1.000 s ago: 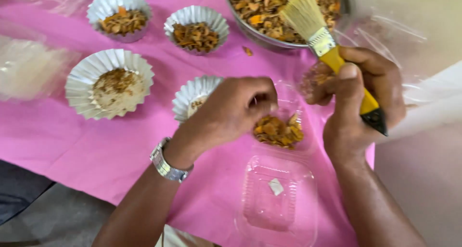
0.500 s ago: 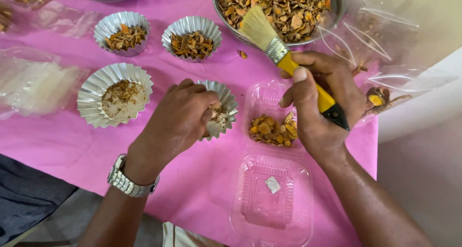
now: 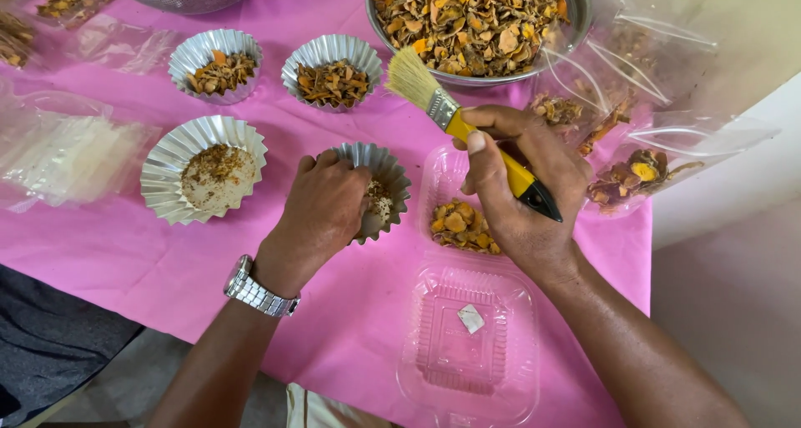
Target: Sorting and cleaning dried tea leaves or herbs using a brush and hands on a table.
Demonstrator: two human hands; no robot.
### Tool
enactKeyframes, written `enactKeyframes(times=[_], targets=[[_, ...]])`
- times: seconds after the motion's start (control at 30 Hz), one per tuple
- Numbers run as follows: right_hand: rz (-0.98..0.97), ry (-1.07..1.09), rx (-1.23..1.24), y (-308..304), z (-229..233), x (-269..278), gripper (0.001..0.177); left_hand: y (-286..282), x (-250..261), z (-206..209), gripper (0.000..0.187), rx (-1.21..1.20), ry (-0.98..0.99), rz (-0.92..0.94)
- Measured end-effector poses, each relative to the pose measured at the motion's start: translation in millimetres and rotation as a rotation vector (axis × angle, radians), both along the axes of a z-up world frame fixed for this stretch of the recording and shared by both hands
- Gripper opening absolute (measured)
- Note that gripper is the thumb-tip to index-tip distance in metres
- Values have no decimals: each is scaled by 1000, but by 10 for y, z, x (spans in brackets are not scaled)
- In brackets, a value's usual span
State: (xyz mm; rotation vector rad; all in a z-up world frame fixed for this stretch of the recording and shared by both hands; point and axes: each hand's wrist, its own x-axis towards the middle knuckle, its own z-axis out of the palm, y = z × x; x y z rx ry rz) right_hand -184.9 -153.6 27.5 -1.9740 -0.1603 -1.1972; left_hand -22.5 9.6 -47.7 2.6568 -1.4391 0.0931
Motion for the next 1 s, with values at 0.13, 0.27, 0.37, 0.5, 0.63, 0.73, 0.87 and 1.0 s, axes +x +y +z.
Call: enactKeyframes(times=[0.13, 0.27, 0.37, 0.5, 0.63, 0.73, 0.87, 1.0], targets=[[-29, 16, -10, 20, 18, -18, 22, 49, 36, -60, 7, -25, 60, -19], [-47, 15, -35, 19, 11, -20, 20, 70, -10, 74, 16, 30, 167, -10], [-86, 27, -73, -16, -24, 8, 20, 100, -84, 223, 34, -140, 270, -60], [29, 7, -130, -121, -155, 101, 21, 130, -208, 663, 22, -205, 710, 201], [107, 93, -145, -44, -73, 63, 20, 251, -77, 644, 6, -448, 800, 242], [147, 91, -151, -5, -58, 36, 22, 307, -34, 579, 10, -575, 820, 177], [171, 103, -129, 34, -78, 33, 21, 321, -59, 627, 8, -704, 917, 167], [258, 122, -115, -2, -158, 84, 15, 335, -34, 584, 6, -919, 1028, 129]])
